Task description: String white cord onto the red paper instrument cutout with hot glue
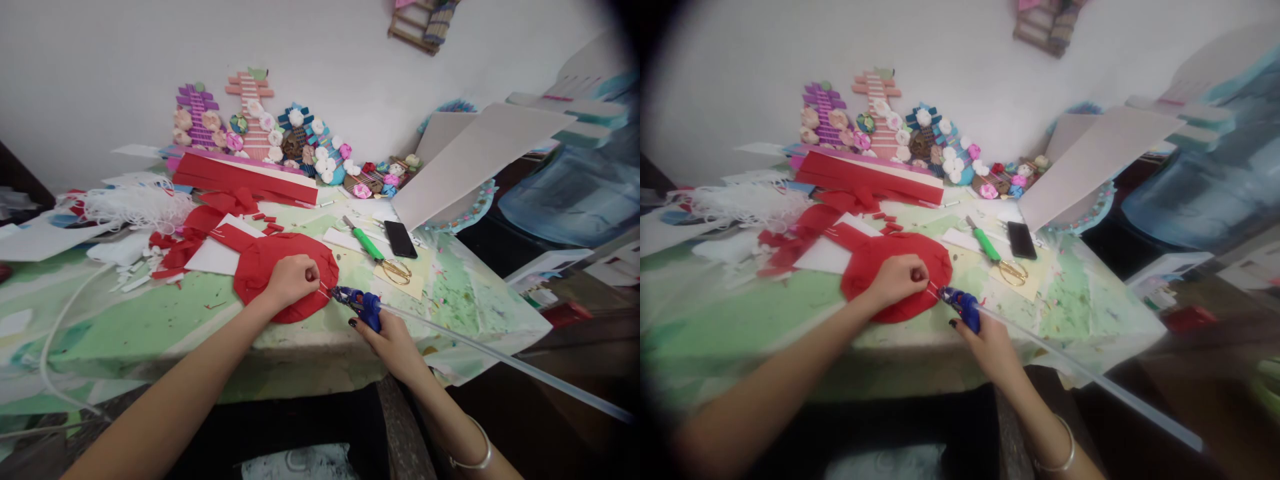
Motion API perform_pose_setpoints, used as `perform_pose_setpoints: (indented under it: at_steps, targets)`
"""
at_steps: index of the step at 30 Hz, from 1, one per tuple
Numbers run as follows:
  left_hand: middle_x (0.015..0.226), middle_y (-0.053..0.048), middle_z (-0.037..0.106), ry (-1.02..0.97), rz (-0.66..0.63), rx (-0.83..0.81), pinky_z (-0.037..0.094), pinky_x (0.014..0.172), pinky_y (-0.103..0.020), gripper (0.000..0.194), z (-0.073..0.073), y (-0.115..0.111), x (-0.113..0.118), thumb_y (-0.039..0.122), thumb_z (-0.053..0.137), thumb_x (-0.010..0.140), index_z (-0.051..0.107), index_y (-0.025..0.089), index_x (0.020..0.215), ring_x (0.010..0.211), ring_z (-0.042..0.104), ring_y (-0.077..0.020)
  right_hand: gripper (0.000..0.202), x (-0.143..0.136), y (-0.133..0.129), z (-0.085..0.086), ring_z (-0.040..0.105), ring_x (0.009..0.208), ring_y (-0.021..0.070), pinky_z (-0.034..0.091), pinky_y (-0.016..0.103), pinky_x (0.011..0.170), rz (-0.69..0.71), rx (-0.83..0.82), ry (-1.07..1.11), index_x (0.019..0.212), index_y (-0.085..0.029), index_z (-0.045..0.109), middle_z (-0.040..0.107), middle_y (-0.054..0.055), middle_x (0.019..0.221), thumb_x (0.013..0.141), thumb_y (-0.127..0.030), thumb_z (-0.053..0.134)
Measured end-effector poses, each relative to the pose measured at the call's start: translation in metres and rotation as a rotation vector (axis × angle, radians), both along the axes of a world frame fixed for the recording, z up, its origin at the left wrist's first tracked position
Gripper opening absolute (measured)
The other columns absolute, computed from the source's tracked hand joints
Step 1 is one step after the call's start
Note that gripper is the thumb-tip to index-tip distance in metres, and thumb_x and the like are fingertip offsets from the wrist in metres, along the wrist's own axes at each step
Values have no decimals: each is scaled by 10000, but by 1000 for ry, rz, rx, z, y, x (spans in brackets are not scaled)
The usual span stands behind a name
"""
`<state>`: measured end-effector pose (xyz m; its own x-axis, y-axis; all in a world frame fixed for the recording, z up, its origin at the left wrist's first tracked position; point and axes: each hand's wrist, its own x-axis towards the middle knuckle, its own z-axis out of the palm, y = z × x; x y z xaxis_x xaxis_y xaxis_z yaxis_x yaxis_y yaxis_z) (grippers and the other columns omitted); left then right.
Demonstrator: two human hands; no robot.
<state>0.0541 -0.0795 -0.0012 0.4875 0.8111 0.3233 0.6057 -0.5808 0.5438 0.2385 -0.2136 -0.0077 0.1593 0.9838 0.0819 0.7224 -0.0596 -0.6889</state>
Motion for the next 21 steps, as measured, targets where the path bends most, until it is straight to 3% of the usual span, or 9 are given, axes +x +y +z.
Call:
perform_pose_setpoints:
  at_steps: [12,21]
  targets:
    - [687,-5,623,-3,1,-9,357,553,-226,73,-1,1,0,140,596,640,663,167,630,637,542,-127,270,-1,3,1,458,543,147,379,259,535,17,35,-1,664,-175,533,547,8,563,789,-414,530]
    - [683,-10,622,-12,-3,-4,368,560,-226,73,0,1,0,132,595,642,660,162,628,634,542,-129,259,-6,7,-1,464,607,153,392,267,591,31,55,21,710,-168,555,595,27,676,799,-411,535]
